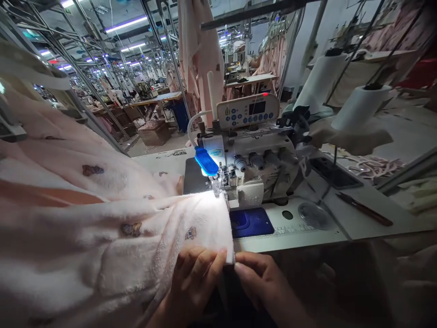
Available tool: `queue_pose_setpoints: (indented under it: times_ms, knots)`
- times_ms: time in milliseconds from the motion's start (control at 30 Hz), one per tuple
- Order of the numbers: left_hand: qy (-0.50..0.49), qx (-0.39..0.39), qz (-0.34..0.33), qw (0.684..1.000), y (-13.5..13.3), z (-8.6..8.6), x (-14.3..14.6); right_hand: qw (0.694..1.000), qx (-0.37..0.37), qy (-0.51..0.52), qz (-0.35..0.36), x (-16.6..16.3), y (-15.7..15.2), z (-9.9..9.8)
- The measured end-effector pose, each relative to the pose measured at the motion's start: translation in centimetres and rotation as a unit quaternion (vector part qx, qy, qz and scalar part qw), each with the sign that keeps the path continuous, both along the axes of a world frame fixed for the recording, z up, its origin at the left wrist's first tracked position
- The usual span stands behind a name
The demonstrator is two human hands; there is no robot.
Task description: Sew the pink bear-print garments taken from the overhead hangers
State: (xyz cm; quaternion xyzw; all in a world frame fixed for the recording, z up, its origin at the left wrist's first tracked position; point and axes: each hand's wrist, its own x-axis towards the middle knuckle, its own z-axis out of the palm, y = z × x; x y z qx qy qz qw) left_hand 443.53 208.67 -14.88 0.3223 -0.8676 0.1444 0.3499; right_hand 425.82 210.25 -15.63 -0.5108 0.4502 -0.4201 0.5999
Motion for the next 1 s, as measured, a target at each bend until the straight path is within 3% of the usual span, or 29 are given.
queue_pose_setpoints:
  times_ms: [67,133,167,233,300,400,633,1000]
  knots:
    - [-0.008,0.019,-0.01,1.0,0.0,0.2,0.0,0.972,-0.176,0.134,-0.083,-0.4,-0.3,-0.7]
    - [-0.009,0.034,-0.015,0.999,-0.1,0.2,-0.2,0.895,-0.355,0.225,-0.145,-0.6,-0.9,-1.3]
    - [-0.004,0.036,-0.018,0.999,-0.1,0.1,-0.3,0.862,-0.418,0.245,-0.149,-0.7,-1.2,-1.5]
    - [0.025,0.028,-0.019,0.999,-0.3,-0.4,-0.4,0.829,-0.479,0.261,-0.126,-0.7,-1.8,-1.6]
    - [0.044,0.011,-0.004,0.999,-0.6,-1.0,-0.3,0.82,-0.494,0.266,-0.109,-0.7,-2.1,-1.4]
    - [-0.006,0.012,0.019,1.0,-1.3,-1.1,0.2,0.809,-0.509,0.274,-0.104,-0.8,-2.3,-0.9]
    - [-0.053,0.024,-0.009,0.998,-3.0,1.4,0.9,0.778,-0.541,0.285,-0.142,-0.5,-3.7,0.4]
    - [-0.076,0.055,0.052,0.994,-6.6,2.4,0.5,0.74,-0.564,0.318,-0.181,-0.4,-8.3,0.3]
